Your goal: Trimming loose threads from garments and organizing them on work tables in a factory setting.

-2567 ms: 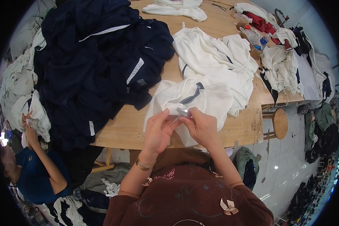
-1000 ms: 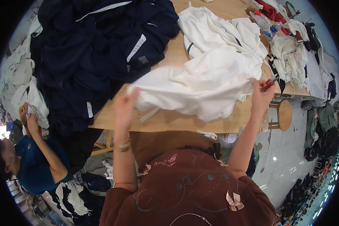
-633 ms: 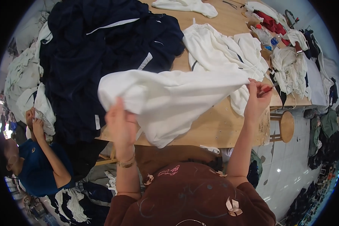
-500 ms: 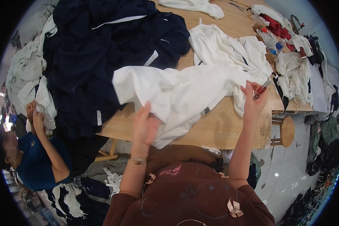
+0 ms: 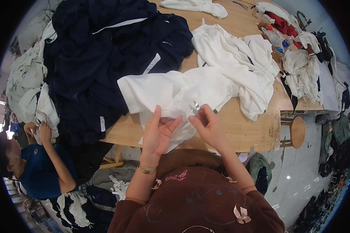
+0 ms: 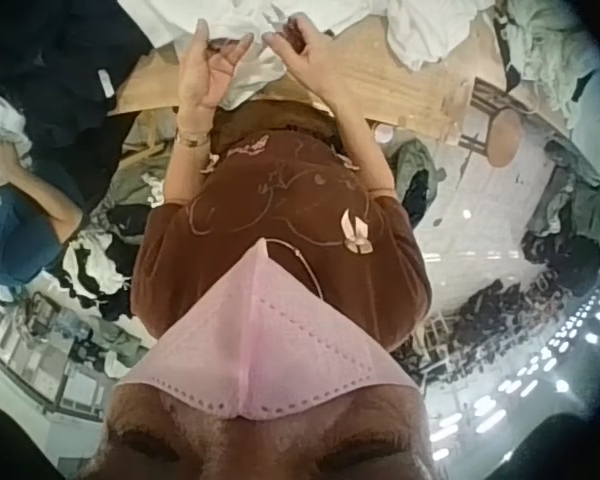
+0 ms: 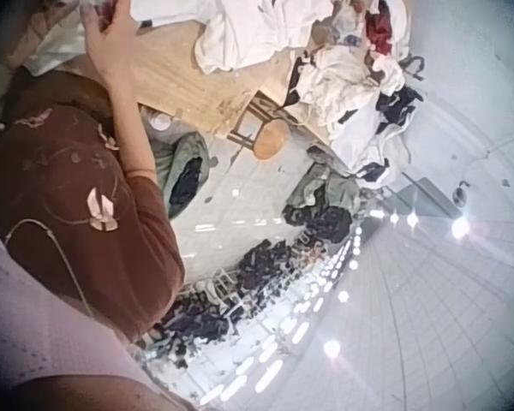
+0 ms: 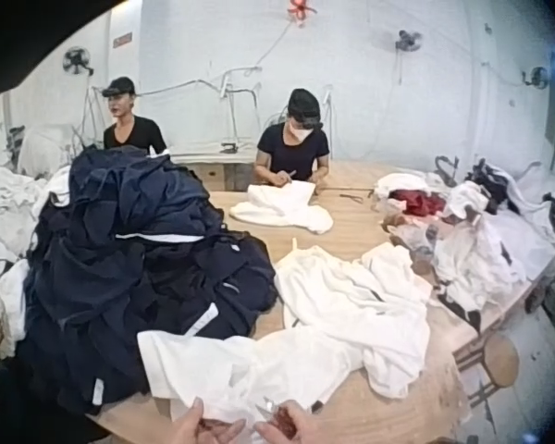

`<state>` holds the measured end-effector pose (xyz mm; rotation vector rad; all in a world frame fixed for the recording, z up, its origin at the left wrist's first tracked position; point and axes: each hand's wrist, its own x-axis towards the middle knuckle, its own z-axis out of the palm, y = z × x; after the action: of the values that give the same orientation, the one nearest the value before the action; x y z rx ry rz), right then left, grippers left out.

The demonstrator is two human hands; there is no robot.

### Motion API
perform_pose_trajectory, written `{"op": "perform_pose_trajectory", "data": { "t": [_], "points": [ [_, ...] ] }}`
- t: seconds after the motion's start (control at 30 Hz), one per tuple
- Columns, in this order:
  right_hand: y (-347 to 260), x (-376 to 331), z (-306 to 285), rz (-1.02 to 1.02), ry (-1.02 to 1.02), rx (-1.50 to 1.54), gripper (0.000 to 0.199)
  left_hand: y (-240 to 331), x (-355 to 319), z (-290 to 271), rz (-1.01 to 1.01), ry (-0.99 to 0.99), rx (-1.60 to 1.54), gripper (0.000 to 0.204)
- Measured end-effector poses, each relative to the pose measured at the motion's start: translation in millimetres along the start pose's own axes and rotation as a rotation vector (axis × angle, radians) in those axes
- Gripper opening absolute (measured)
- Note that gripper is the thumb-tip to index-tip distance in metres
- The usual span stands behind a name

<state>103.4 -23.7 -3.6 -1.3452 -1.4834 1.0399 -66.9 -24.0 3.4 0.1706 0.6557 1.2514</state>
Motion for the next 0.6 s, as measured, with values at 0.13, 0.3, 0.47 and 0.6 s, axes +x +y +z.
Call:
{"op": "perform_pose_trajectory", "data": {
  "t": [0.13,0.3,0.47,0.6],
  "points": [
    [-7,-3,4,-0.113,-0.026,-0.158,0.03,-6,-1,4,0.056,-0.041,0.061,0.024],
    [-6,-4,5,-0.258,-0.016,-0.343,0.029,-10,-1,2,0.138,-0.071,0.124,0.021],
    [-6,-3,6,-0.255,-0.047,-0.36,0.031,-13,-4,8,0.196,-0.026,0.172,0.017],
    [-9,-2,6,-0.265,-0.052,-0.34,0.031,-15,-4,8,0.242,-0.005,0.226,0.015]
  ]
}}
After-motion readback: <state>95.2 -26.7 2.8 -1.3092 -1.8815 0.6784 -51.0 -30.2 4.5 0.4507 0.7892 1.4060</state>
